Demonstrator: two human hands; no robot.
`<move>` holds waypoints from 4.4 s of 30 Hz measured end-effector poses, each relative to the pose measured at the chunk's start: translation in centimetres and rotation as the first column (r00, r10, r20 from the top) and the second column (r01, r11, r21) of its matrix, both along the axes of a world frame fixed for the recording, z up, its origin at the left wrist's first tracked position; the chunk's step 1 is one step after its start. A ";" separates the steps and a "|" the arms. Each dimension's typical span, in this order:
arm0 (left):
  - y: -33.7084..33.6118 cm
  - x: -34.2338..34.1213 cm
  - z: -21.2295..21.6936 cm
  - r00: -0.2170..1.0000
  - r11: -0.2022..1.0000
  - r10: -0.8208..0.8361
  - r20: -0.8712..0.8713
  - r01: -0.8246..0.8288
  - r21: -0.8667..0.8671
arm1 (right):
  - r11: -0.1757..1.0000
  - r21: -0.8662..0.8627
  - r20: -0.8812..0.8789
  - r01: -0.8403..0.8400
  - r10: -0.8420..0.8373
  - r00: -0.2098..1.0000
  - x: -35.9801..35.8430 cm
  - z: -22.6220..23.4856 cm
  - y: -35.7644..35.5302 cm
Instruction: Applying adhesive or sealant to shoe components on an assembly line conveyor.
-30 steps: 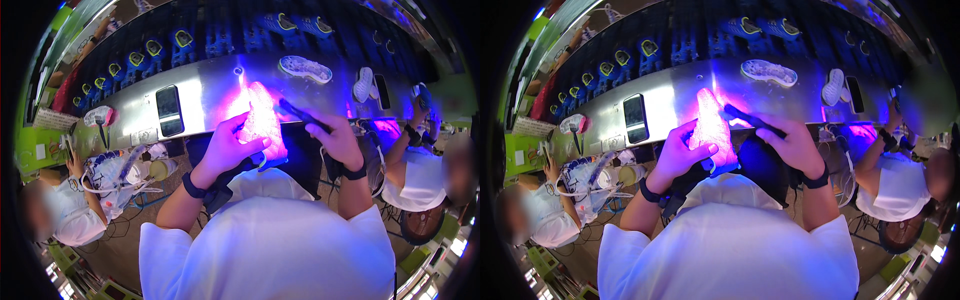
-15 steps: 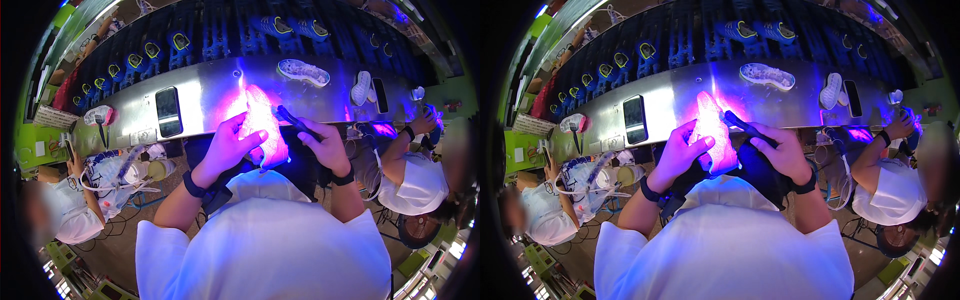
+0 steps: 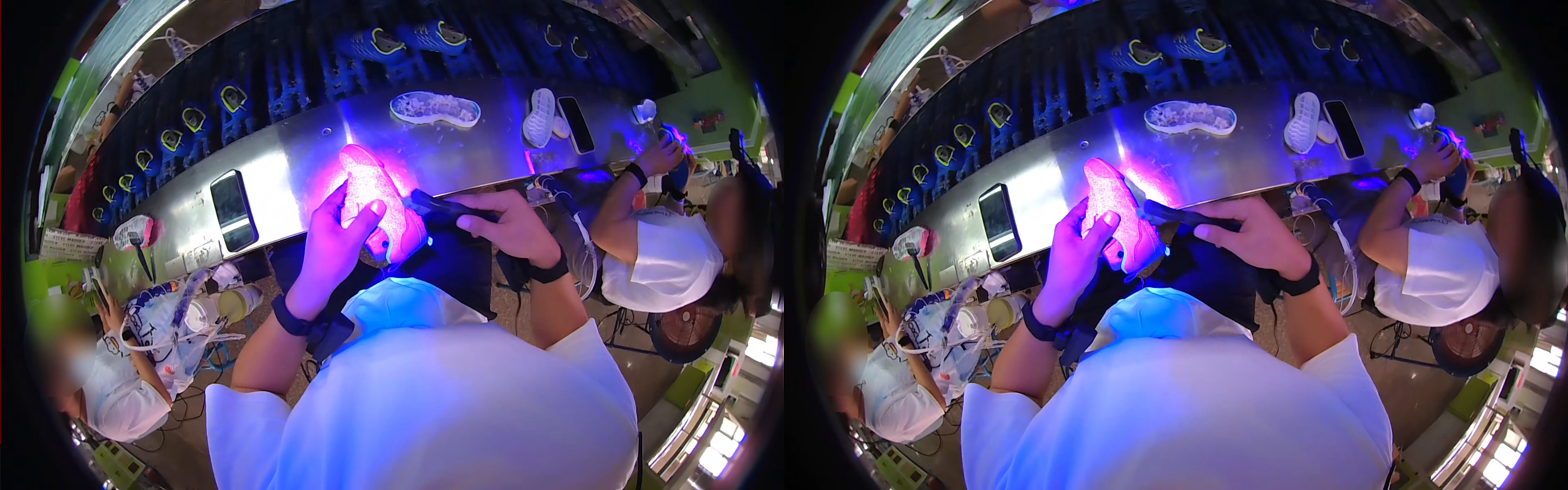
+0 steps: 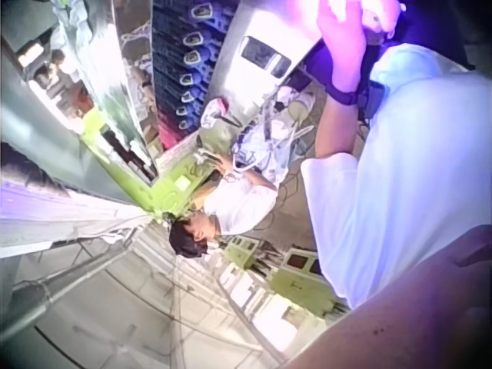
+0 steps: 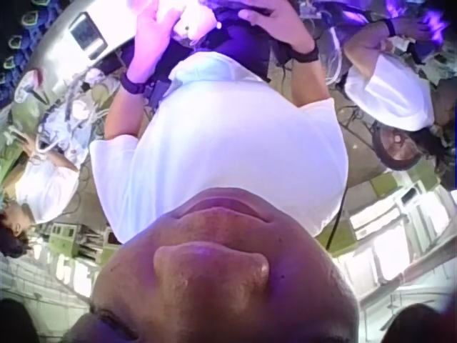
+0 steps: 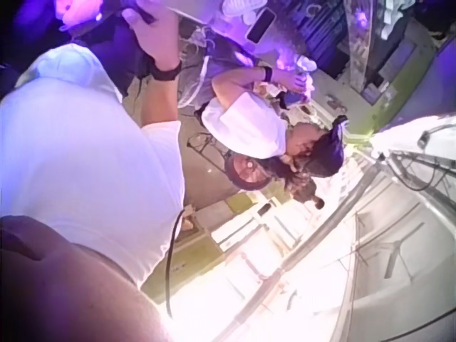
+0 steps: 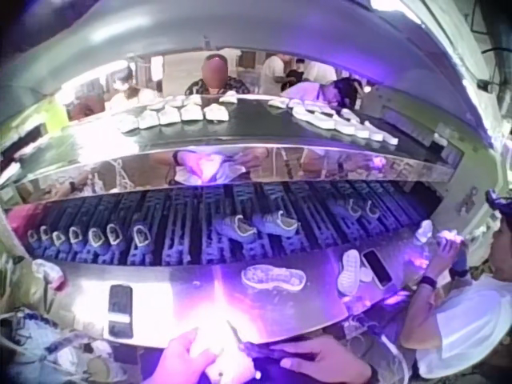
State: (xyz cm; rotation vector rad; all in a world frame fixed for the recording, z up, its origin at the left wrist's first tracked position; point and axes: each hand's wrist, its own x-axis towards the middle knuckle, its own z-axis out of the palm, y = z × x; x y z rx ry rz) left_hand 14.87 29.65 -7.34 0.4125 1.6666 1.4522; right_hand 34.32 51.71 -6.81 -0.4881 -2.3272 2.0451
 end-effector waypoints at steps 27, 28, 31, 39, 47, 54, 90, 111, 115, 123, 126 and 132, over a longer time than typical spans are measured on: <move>-1.6 -0.1 -0.6 0.851 0.966 0.259 0.456 -0.230 -0.121 | 0.886 0.461 0.090 -0.043 0.002 0.996 -3.3 5.4 -0.8; -1.9 -0.3 -0.8 0.878 0.972 0.233 0.419 -0.196 -0.129 | 0.885 0.464 0.093 -0.047 0.004 0.996 -3.5 5.3 -1.0; -1.6 -0.7 -0.6 0.844 0.960 0.279 0.458 -0.232 -0.157 | 0.866 0.500 -0.044 -0.005 0.031 0.999 -3.9 4.8 -1.0; -2.0 -1.4 0.8 0.733 0.974 0.227 0.642 -0.158 -0.164 | 0.832 0.543 0.061 -0.112 0.094 0.994 -4.1 5.7 -0.2; -2.7 -1.9 -1.4 0.551 0.988 0.154 0.820 -0.110 -0.112 | 0.853 0.519 -0.090 0.054 -0.009 0.996 -4.0 6.0 0.0; -1.7 -1.5 2.2 0.520 0.983 0.170 0.837 -0.150 -0.106 | 0.805 0.593 -0.045 -0.005 0.039 0.998 -5.0 6.9 -0.3; 2.7 -12.9 -0.9 0.997 0.996 -0.046 -0.065 0.041 -0.077 | 0.983 0.140 0.001 0.115 -0.116 0.993 -6.3 -3.1 -1.9; 18.8 -36.8 -9.1 0.022 0.700 -0.686 -0.727 -0.251 -0.669 | 0.730 -0.346 0.162 0.590 -0.572 0.804 -1.8 -13.2 4.9; 23.4 -29.8 -11.9 -0.058 0.730 -0.680 -0.731 -0.147 -0.668 | 0.656 -0.504 0.050 0.561 -0.627 0.777 -4.3 -15.5 5.1; 24.1 -27.9 -12.3 0.062 0.770 -0.614 -0.787 -0.170 -0.614 | 0.727 -0.408 -0.017 0.553 -0.611 0.791 -3.6 -17.1 4.7; 23.0 -29.3 -10.5 -0.016 0.893 -0.425 -0.905 -0.171 -0.416 | 0.771 -0.356 0.004 0.528 -0.564 0.826 -4.0 -15.8 5.7; 20.1 -31.6 -11.7 0.200 0.688 -0.683 -0.703 -0.147 -0.710 | 0.798 -0.202 -0.057 0.568 -0.589 0.806 -3.0 -16.9 5.6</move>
